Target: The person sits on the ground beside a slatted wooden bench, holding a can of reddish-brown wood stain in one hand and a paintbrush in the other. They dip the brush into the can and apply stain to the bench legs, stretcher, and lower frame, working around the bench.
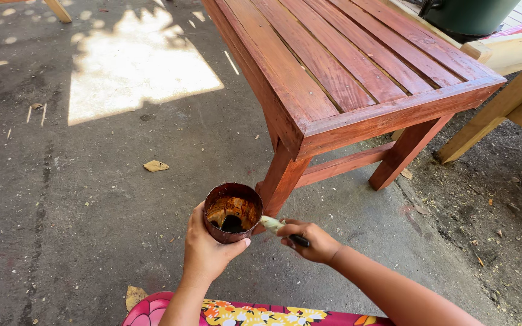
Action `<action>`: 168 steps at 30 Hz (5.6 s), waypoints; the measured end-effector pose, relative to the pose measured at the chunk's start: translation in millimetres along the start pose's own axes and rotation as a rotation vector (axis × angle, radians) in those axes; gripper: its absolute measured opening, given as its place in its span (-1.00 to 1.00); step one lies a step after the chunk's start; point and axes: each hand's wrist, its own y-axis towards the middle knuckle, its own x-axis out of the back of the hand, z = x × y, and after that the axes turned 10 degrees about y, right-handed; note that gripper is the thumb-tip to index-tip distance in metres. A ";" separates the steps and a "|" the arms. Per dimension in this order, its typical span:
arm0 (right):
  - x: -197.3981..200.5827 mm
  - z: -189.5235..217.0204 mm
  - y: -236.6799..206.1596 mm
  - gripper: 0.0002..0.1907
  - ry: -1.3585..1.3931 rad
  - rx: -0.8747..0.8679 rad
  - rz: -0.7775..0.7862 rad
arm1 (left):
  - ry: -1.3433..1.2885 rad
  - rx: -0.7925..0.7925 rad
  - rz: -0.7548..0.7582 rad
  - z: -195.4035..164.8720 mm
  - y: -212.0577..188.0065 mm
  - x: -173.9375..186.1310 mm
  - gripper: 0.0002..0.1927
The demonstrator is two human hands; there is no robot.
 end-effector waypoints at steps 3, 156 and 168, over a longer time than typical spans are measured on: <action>30.5 17.4 -3.5 -0.80 0.068 -0.073 -0.073 | -0.001 -0.005 -0.013 0.3 0.5 0.4 0.03; 26.7 148.8 -35.6 -0.73 -0.004 0.111 -0.518 | 0.061 -0.125 -0.095 14.2 9.5 14.6 0.06; 47.5 248.1 51.6 -0.74 -0.073 -0.178 0.197 | -0.092 -0.440 0.233 -8.1 -9.4 12.8 0.05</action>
